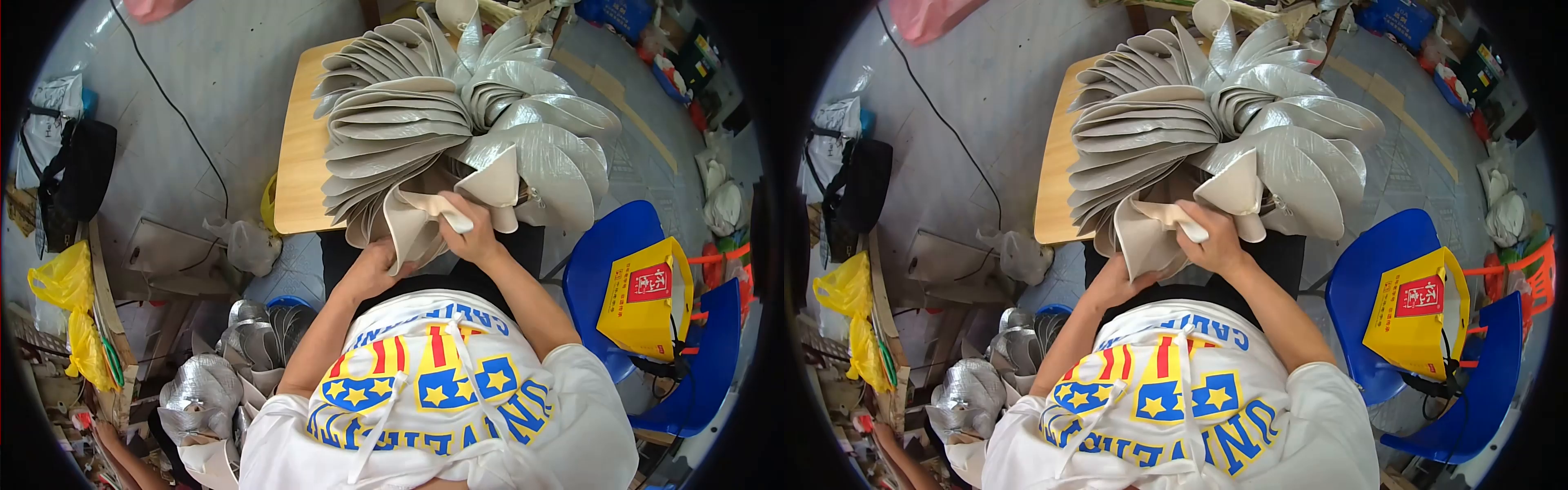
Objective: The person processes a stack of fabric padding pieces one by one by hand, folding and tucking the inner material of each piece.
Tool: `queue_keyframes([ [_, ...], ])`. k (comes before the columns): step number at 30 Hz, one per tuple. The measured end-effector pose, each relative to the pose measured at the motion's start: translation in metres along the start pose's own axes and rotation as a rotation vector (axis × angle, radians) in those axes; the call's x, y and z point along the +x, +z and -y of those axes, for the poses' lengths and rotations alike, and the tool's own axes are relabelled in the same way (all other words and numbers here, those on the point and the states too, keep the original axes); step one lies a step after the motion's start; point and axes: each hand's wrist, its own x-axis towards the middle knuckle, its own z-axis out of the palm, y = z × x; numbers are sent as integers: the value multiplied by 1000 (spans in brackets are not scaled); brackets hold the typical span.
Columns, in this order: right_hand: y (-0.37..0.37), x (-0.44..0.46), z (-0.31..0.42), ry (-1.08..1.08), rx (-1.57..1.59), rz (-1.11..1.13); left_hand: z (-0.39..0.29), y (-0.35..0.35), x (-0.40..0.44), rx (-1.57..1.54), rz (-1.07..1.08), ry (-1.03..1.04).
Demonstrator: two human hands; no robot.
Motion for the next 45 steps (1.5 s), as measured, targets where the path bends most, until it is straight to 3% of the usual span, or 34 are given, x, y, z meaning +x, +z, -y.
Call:
queue_keyframes([
  [2, -9, -9, 7, -53, -109, 18, -3, -6, 0, 26, 62, -25],
  [5, -14, -18, 16, -23, -107, 19, 1, -12, -1, -139, -12, -107],
  [6, -20, -19, 21, 10, -106, 94, -2, -20, -2, -171, 75, -183],
  [10, -31, -11, 50, 50, -32, -9, -1, -22, -10, -530, 234, -58],
  [13, -32, -4, 67, 31, -127, -6, -6, -19, -11, -884, 117, -102],
  [17, -20, 12, 69, -25, -242, -18, -30, -11, -1, -692, -198, -279],
  [22, -8, 28, 68, 34, -335, 55, -54, -1, 9, -571, -378, -139],
  [25, -2, 31, 67, 116, -399, 129, -38, -1, 15, -275, -422, -72],
  [28, 4, 32, 64, 112, -503, 128, -33, -5, 17, -231, -401, -198],
  [43, 1, 27, 39, 68, -286, 218, -6, -5, 31, -419, -396, -274],
  [45, -5, 20, 33, 285, 73, 224, -6, -8, 32, -494, -418, -310],
])
